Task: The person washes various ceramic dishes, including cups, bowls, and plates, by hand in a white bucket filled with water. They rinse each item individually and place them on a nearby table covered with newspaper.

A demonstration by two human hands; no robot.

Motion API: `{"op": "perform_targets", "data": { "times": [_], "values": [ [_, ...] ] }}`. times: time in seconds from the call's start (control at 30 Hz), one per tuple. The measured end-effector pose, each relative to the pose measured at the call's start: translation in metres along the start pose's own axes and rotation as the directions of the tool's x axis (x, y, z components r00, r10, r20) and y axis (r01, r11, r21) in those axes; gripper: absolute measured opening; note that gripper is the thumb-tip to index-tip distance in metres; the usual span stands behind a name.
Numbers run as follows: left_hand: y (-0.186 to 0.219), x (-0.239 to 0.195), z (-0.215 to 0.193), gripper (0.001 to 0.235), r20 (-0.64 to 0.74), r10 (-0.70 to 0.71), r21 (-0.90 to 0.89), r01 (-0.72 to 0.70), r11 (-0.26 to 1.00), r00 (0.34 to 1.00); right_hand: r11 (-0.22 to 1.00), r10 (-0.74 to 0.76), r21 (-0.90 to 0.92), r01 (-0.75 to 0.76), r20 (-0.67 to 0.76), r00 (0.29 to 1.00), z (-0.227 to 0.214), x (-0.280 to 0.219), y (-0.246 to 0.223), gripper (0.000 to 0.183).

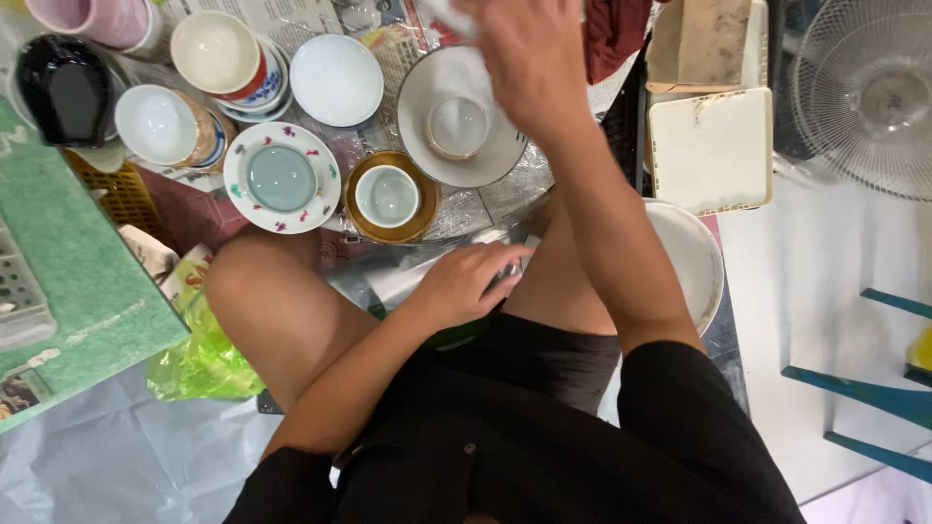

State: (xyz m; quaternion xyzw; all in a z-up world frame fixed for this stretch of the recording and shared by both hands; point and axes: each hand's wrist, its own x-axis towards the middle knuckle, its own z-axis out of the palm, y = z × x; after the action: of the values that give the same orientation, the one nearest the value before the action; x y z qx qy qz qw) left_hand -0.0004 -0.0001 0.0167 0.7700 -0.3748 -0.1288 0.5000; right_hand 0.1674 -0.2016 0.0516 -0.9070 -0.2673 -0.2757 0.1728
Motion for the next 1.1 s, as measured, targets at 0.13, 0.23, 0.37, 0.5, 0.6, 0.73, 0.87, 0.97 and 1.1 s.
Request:
{"op": "perform_targets", "data": {
  "times": [0.13,0.23,0.37,0.5,0.6,0.73,0.87,0.97,1.1],
  "values": [
    [0.009,-0.01,-0.01,0.049,-0.134,-0.14,-0.424,0.071,0.903,0.981,0.991,-0.102,-0.082,0.106,0.056,0.993,-0.053,-0.024,-0.064,0.027],
    [-0.003,-0.015,-0.012,0.062,-0.248,-0.193,-0.639,-0.01,0.769,0.949,0.977,-0.128,-0.159,0.14,0.083,0.988,-0.071,-0.049,-0.101,0.032],
    [-0.02,-0.028,-0.01,0.069,-0.347,-0.248,-0.732,-0.096,0.674,0.905,0.981,-0.164,-0.089,0.174,0.112,0.98,-0.078,-0.085,-0.138,0.036],
    [-0.022,-0.04,-0.017,0.056,-0.333,-0.297,-0.674,-0.005,0.739,0.895,0.991,-0.118,-0.056,0.124,0.094,0.988,-0.073,-0.111,-0.154,0.033],
    [-0.02,-0.038,-0.022,0.04,-0.282,-0.349,-0.687,0.066,0.724,0.894,0.988,-0.105,-0.105,0.114,0.087,0.991,-0.071,-0.12,-0.152,0.034],
    [-0.015,-0.031,-0.022,0.034,-0.304,-0.349,-0.585,0.115,0.803,0.887,0.944,0.123,0.317,-0.094,-0.073,0.99,-0.066,-0.123,-0.153,0.057],
    [-0.013,-0.025,-0.016,0.034,-0.281,-0.275,-0.493,0.107,0.863,0.919,0.453,0.577,0.807,-0.378,0.058,0.815,-0.048,-0.137,-0.163,0.073],
    [-0.009,-0.022,-0.013,0.032,-0.289,-0.148,-0.247,0.076,0.966,0.946,-0.067,0.734,0.882,-0.466,0.36,0.575,-0.032,-0.154,-0.156,0.057],
    [0.0,-0.017,-0.018,0.028,-0.154,-0.033,-0.158,0.008,0.987,0.988,-0.333,0.784,0.874,-0.354,0.465,0.411,-0.038,-0.184,-0.131,0.04]
  ]
}}
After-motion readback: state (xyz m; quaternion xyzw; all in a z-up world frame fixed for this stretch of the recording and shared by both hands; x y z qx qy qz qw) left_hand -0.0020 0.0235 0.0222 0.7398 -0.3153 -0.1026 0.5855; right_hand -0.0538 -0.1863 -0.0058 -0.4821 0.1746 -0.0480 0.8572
